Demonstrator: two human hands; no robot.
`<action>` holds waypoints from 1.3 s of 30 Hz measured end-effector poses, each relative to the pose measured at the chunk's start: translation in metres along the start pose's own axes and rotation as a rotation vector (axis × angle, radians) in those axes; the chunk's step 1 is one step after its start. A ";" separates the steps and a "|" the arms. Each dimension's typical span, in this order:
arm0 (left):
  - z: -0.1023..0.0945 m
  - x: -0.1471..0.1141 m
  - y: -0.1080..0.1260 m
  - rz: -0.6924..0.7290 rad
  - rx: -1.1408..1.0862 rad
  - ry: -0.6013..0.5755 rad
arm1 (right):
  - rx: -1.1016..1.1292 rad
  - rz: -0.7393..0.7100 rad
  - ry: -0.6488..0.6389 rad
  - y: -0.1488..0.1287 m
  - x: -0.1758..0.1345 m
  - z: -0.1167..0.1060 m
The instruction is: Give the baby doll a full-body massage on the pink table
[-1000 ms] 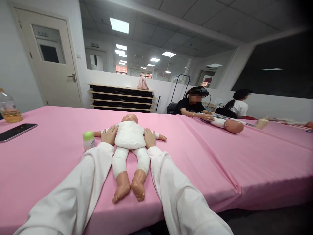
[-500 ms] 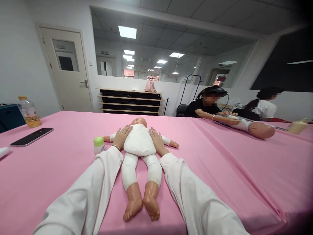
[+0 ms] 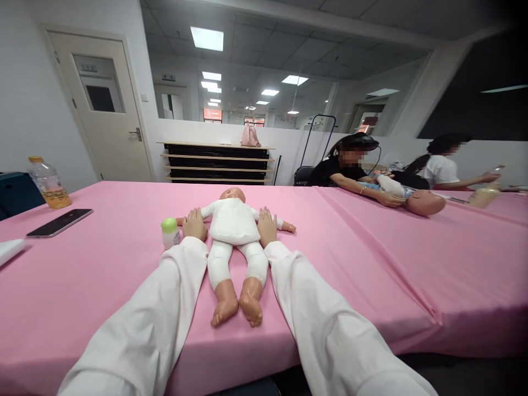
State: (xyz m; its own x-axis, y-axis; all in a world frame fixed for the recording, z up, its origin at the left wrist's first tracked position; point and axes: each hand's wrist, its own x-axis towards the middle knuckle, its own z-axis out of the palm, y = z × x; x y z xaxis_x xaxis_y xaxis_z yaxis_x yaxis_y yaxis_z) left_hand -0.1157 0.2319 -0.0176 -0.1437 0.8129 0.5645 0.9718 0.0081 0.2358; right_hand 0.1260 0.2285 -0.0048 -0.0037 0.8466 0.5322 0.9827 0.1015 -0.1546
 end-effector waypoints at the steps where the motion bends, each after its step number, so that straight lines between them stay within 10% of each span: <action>1: -0.003 -0.003 0.001 0.024 -0.009 0.006 | 0.020 -0.064 -0.011 -0.003 -0.001 -0.004; 5: -0.007 0.000 0.007 0.204 -0.042 0.016 | 0.092 -0.298 -0.044 -0.007 0.002 -0.012; 13: 0.012 0.034 0.009 0.457 -0.082 -0.092 | 0.189 -0.304 -0.136 0.012 0.030 0.013; 29: 0.005 0.011 -0.016 0.078 0.042 -0.110 | -0.090 0.030 -0.128 0.034 -0.013 -0.005; 39: -0.025 -0.026 -0.001 0.198 -0.387 -0.040 | 0.578 -0.017 0.047 0.014 -0.033 -0.027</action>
State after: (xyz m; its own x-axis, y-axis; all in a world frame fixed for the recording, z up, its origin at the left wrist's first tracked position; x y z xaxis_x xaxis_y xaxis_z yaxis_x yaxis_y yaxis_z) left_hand -0.1172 0.1960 -0.0129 0.0532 0.7989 0.5990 0.8369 -0.3629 0.4097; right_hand 0.1448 0.1873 -0.0018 0.0028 0.8199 0.5726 0.7220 0.3945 -0.5684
